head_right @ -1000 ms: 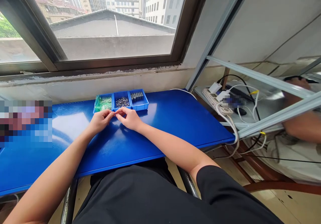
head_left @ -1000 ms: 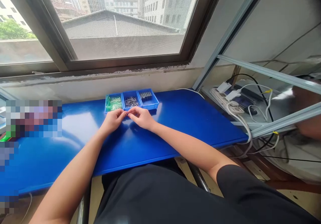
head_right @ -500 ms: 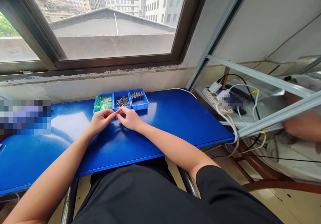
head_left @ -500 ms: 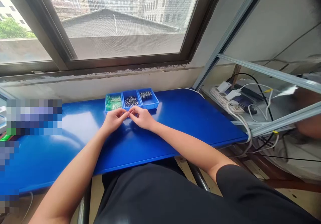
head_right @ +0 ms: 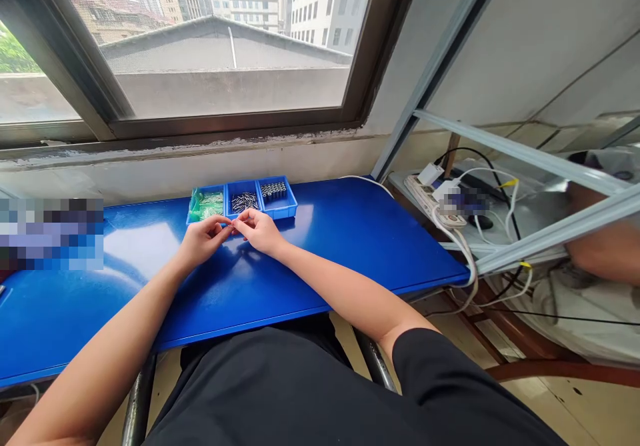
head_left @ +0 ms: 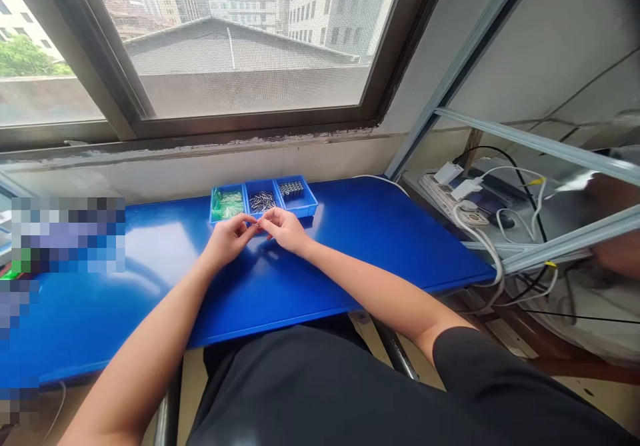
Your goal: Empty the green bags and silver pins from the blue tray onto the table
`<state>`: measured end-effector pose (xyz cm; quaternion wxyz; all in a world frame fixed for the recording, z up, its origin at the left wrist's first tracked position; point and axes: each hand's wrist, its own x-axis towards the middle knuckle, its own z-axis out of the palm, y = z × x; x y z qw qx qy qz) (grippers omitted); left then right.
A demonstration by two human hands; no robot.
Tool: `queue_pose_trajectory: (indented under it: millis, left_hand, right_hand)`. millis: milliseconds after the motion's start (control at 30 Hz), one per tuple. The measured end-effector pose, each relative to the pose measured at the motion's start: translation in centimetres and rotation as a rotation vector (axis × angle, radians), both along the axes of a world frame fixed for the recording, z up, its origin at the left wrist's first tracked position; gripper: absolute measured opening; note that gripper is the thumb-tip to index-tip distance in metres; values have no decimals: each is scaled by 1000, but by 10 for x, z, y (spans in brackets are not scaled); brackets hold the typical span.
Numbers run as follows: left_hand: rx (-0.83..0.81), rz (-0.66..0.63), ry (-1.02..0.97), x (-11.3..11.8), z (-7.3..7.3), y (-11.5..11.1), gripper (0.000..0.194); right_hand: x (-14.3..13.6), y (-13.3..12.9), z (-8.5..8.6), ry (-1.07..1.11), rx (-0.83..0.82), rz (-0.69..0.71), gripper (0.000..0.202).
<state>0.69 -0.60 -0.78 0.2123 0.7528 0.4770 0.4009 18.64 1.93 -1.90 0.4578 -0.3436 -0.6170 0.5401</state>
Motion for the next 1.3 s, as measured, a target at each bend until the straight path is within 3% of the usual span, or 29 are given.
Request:
queue_pose_trajectory:
  millis: [167,333,567,700,767,867,1000,1100,1167,1300]
  left_hand:
    - [7,15,91,-3,1,2,34]
    - [-20,11,130,-4,0,4,38]
    - [-22,3,145,-4,2,2,37]
    - [-31,17,144,-4,4,1,33]
    - [-31,18,143,-3,4,1,32]
    - [-35,13,143,-3,5,0,32]
    - [-74,1,174,-1,2,0,37]
    - [-78,-14,183,2,-3,0,38]
    - [-63,-11,176,4,-6,0,39]
    - [-4,-4,157,7,-11,1,41]
  right_hand:
    - [0,3,-1,7,-8,-27,34]
    - [-3,6,-3,130,-120,2,33]
    - [2,11,0,230,-240,-67,25]
    - [3,10,5,350,-174,-18,42]
    - [2,9,3,302,-165,4,41]
    - [0,8,-4,126,-162,-5,20]
    - [2,4,-5,-135,81,-6,14]
    - [6,0,0,-309,250,-34,17]
    - [9,-1,4,-350,314,-39,32]
    - [13,0,7,-402,380,70,44]
